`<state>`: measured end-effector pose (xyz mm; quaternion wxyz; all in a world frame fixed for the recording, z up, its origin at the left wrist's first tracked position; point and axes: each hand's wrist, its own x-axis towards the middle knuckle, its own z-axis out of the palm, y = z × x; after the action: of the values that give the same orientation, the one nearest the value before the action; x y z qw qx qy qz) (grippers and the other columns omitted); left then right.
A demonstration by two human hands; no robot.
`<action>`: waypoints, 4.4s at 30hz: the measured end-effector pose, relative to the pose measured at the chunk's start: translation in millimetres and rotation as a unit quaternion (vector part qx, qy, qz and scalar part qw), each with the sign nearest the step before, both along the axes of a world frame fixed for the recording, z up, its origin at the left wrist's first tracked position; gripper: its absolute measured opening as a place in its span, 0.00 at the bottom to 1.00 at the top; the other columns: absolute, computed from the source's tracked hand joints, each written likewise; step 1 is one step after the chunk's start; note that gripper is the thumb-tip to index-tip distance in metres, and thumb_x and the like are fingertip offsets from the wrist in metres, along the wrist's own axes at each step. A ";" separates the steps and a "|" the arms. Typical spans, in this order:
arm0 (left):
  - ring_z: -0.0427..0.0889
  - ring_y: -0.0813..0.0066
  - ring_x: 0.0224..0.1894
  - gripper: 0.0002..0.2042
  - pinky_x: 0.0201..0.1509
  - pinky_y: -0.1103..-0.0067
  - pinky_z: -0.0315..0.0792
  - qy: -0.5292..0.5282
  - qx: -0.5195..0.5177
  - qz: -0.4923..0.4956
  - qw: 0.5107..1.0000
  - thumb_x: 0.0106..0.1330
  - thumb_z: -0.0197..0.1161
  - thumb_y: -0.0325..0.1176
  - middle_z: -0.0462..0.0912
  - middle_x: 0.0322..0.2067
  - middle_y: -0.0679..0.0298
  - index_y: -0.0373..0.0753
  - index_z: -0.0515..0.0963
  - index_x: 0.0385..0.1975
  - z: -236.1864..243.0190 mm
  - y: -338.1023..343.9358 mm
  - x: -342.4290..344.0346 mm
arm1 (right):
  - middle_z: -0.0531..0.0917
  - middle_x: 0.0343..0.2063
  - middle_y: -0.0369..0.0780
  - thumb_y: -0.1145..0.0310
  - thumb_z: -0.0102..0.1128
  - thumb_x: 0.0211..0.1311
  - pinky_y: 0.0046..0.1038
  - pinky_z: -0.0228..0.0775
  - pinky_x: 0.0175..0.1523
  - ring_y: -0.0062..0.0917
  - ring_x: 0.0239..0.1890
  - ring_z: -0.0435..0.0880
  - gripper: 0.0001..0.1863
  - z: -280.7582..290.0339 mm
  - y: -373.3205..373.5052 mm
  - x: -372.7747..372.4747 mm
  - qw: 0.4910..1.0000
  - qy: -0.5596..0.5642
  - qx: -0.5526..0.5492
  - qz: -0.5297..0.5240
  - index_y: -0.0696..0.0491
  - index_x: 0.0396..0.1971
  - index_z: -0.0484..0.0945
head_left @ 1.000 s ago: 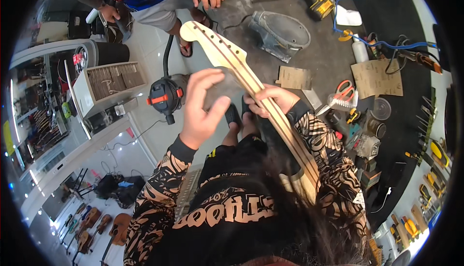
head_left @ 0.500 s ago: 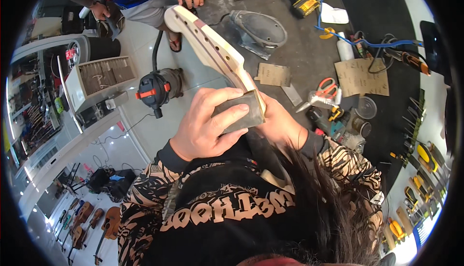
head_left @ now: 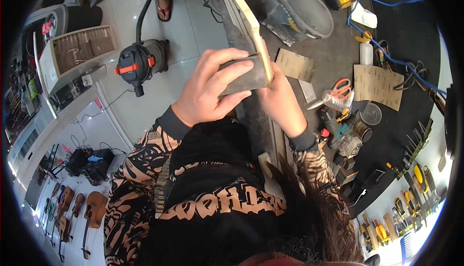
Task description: The person sands the headstock and neck of a wooden guitar with a sanding block while another person assists with a vacuum hose to clear dust.
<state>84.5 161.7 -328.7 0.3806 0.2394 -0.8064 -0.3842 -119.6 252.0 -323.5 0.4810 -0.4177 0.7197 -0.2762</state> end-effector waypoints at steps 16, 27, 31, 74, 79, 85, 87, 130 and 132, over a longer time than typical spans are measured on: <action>0.80 0.53 0.50 0.30 0.51 0.64 0.80 0.046 -0.163 0.003 0.986 0.56 0.86 0.30 0.78 0.64 0.52 0.46 0.86 0.62 -92.9 -58.7 -29.7 | 0.89 0.51 0.58 0.62 0.71 0.78 0.44 0.81 0.61 0.56 0.58 0.90 0.29 9.5 -20.9 8.5 0.990 0.033 0.138 0.006 0.60 0.69 0.72; 0.80 0.53 0.51 0.27 0.49 0.67 0.79 0.030 -0.139 0.020 0.990 0.53 0.87 0.28 0.77 0.65 0.50 0.43 0.89 0.56 -88.5 -51.3 -29.3 | 0.88 0.47 0.60 0.63 0.71 0.78 0.48 0.80 0.55 0.63 0.54 0.88 0.25 11.3 -28.2 12.5 0.988 0.030 0.150 0.029 0.59 0.62 0.71; 0.80 0.53 0.49 0.27 0.49 0.65 0.79 0.050 -0.091 0.005 0.995 0.55 0.86 0.29 0.77 0.65 0.49 0.42 0.87 0.58 -92.0 -40.0 -26.6 | 0.88 0.46 0.59 0.66 0.70 0.78 0.47 0.81 0.55 0.61 0.52 0.88 0.24 -2.0 -20.3 15.7 0.986 0.026 0.165 0.012 0.60 0.63 0.71; 0.77 0.58 0.49 0.21 0.45 0.71 0.77 0.062 -0.232 0.090 0.967 0.60 0.84 0.29 0.76 0.65 0.56 0.52 0.90 0.54 -91.7 -74.2 -27.3 | 0.90 0.46 0.58 0.66 0.70 0.76 0.49 0.80 0.57 0.59 0.54 0.89 0.25 16.8 -27.0 8.0 0.982 0.055 0.163 -0.074 0.54 0.66 0.72; 0.75 0.62 0.46 0.21 0.39 0.74 0.71 0.046 -0.315 0.040 0.947 0.58 0.83 0.25 0.76 0.65 0.57 0.52 0.91 0.51 -93.4 -87.6 -39.8 | 0.90 0.45 0.57 0.66 0.70 0.76 0.49 0.81 0.56 0.59 0.52 0.90 0.25 16.2 -24.0 6.4 0.987 0.045 0.132 -0.084 0.53 0.66 0.72; 0.75 0.58 0.51 0.18 0.43 0.74 0.74 0.020 -0.366 0.086 0.926 0.61 0.83 0.25 0.75 0.64 0.55 0.52 0.89 0.49 -85.5 -92.6 -42.4 | 0.90 0.44 0.57 0.66 0.69 0.77 0.50 0.81 0.55 0.60 0.51 0.89 0.24 11.7 -19.2 5.7 0.989 0.042 0.119 -0.074 0.52 0.66 0.71; 0.75 0.54 0.55 0.17 0.51 0.69 0.76 -0.030 -0.370 0.143 0.918 0.63 0.83 0.25 0.72 0.65 0.53 0.51 0.87 0.49 -80.3 -95.3 -42.0 | 0.89 0.43 0.56 0.65 0.69 0.77 0.50 0.81 0.54 0.60 0.50 0.89 0.24 10.0 -19.0 4.6 0.990 0.050 0.117 -0.065 0.52 0.66 0.71; 0.76 0.50 0.68 0.22 0.70 0.58 0.76 0.163 0.083 0.194 0.964 0.76 0.72 0.35 0.70 0.68 0.49 0.35 0.73 0.63 -57.3 -18.5 -28.3 | 0.87 0.57 0.55 0.61 0.74 0.73 0.43 0.80 0.63 0.53 0.58 0.89 0.34 23.9 -19.0 -0.4 0.989 0.009 0.121 -0.089 0.55 0.73 0.71; 0.75 0.52 0.69 0.28 0.68 0.58 0.75 0.243 0.278 0.159 0.916 0.76 0.73 0.40 0.70 0.68 0.48 0.38 0.68 0.67 -42.6 12.0 -30.5 | 0.80 0.59 0.53 0.62 0.79 0.67 0.48 0.78 0.64 0.55 0.60 0.83 0.37 25.1 -15.8 -5.7 0.988 0.134 -0.056 -0.049 0.56 0.72 0.73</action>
<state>54.0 173.7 -371.3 0.5388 0.3595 -0.5011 -0.5739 -125.3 236.2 -298.4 0.3424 -0.4411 0.7806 -0.2807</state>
